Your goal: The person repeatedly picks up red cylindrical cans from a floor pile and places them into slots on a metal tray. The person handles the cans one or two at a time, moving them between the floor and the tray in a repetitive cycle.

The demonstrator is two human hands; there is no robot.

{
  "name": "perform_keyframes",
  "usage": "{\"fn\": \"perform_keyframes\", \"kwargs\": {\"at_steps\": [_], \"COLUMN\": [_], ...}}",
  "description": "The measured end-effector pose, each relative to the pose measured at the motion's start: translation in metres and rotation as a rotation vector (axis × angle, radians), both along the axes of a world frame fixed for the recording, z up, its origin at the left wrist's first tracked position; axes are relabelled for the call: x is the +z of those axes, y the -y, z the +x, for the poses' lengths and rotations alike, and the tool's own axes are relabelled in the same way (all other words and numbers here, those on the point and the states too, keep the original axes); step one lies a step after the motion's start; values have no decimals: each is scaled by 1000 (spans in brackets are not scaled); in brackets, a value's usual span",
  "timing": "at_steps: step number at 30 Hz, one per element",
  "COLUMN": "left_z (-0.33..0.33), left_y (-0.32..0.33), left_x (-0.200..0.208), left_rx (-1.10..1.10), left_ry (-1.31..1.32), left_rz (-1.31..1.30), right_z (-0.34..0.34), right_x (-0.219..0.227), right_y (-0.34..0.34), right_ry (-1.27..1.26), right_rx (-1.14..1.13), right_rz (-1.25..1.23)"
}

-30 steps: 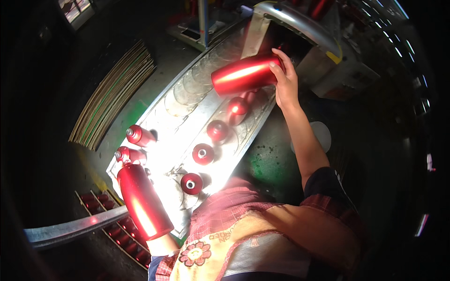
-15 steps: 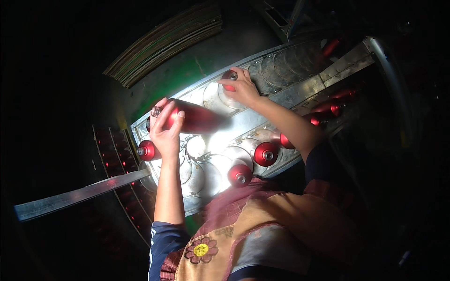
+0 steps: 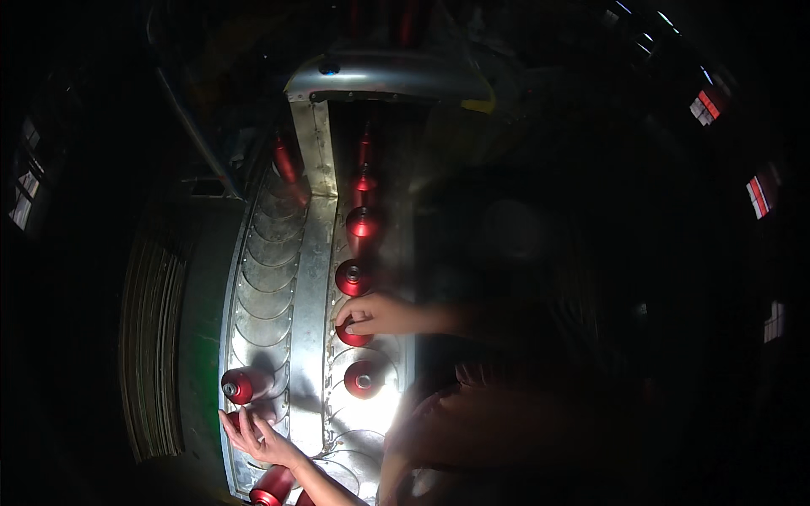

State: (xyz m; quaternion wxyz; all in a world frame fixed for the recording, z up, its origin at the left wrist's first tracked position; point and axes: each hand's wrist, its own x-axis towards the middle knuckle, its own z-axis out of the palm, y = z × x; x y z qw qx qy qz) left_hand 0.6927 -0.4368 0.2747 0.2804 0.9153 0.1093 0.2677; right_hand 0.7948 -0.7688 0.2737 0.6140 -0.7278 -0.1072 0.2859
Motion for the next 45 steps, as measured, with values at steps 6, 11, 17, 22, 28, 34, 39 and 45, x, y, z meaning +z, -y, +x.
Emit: {"fn": "perform_keyframes", "kwargs": {"at_steps": [6, 11, 17, 22, 28, 34, 39, 45], "left_z": [44, 71, 115, 107, -62, -352, -471, -552], "left_y": [120, 145, 162, 146, 199, 287, 279, 277], "left_x": [-55, -88, -97, -106, -25, 29, 52, 65], "left_rx": [-859, -645, -622, -389, -230, -107, 235, 530], "left_ry": [-505, -565, -467, -416, -453, -798, -816, -540], "left_rz": [-477, -493, -527, -186, -966, -1326, -1245, -1209], "right_z": [-43, -144, -252, -294, -324, -350, -365, -413], "right_x": [20, 31, 63, 44, 24, 48, 28, 38], "right_y": [43, 93, 165, 171, 194, 197, 156, 74], "right_ry": [158, 80, -92, -168, -103, -122, -282, -382], "right_rx": [-161, -457, -873, -828, -610, -256, 125, 565], "right_rz": [-19, -164, -215, -364, -84, -113, 190, 232]}}
